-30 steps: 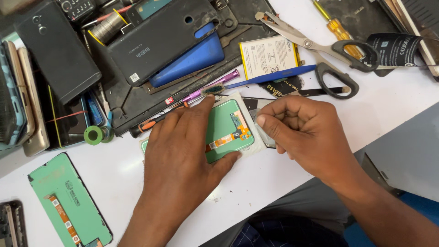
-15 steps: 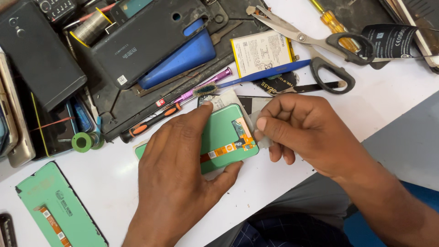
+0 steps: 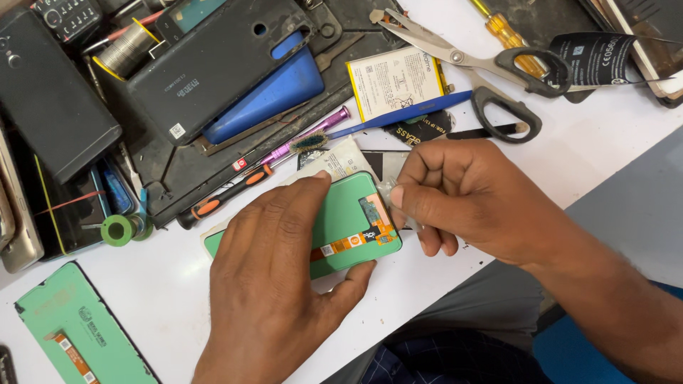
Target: The person applies adhesive tape to the edges of a green smartphone LCD panel, then inspects a black phone chassis. The person uses scissors to trim the tape and handles both the LCD and chassis with both hands.
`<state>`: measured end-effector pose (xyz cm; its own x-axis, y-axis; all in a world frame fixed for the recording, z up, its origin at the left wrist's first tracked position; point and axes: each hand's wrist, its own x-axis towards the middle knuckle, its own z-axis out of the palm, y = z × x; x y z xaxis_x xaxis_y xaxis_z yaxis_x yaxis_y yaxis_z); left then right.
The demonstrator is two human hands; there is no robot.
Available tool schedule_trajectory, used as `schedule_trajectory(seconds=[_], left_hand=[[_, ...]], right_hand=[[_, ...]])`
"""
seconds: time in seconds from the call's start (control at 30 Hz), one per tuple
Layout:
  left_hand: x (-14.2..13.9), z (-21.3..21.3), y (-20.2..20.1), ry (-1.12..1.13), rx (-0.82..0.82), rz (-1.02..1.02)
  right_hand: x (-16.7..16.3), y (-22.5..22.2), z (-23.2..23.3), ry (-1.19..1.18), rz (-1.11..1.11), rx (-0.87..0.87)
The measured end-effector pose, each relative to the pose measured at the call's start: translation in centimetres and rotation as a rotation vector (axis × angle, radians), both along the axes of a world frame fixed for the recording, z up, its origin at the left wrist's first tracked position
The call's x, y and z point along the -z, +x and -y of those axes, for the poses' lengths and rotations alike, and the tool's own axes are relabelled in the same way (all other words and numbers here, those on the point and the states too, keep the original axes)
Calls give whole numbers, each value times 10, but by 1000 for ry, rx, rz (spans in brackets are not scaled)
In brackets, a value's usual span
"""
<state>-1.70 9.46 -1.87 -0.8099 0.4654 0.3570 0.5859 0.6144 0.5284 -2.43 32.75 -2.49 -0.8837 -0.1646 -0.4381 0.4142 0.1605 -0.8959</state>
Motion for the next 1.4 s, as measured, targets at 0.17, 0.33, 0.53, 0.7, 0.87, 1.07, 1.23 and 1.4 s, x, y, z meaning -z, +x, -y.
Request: schedule_trajectory(seconds=[0.17, 0.33, 0.53, 0.7, 0.87, 1.07, 1.23, 1.4], left_hand=[[1, 0, 1, -4, 8, -5], [2, 0, 1, -10, 10, -5], [1, 1, 1, -7, 21, 0], [-2, 1, 1, -30, 25, 11], [-3, 1, 2, -122, 87, -23], [-4, 2, 1, -165, 152, -58], [-6, 1, 1, -157, 178, -12], [-7, 0, 2, -121, 186, 0]], right_hand=[[-3, -2, 1, 11, -4, -22], [-3, -2, 0, 15, 19, -26], [-2, -2, 0, -2, 2, -49], [-3, 0, 2, 21, 4, -41], [-5, 3, 5, 23, -8, -56], [-7, 10, 7, -1, -6, -34], [-5, 14, 9, -21, -3, -32], [-6, 18, 9, -64, -2, -41]])
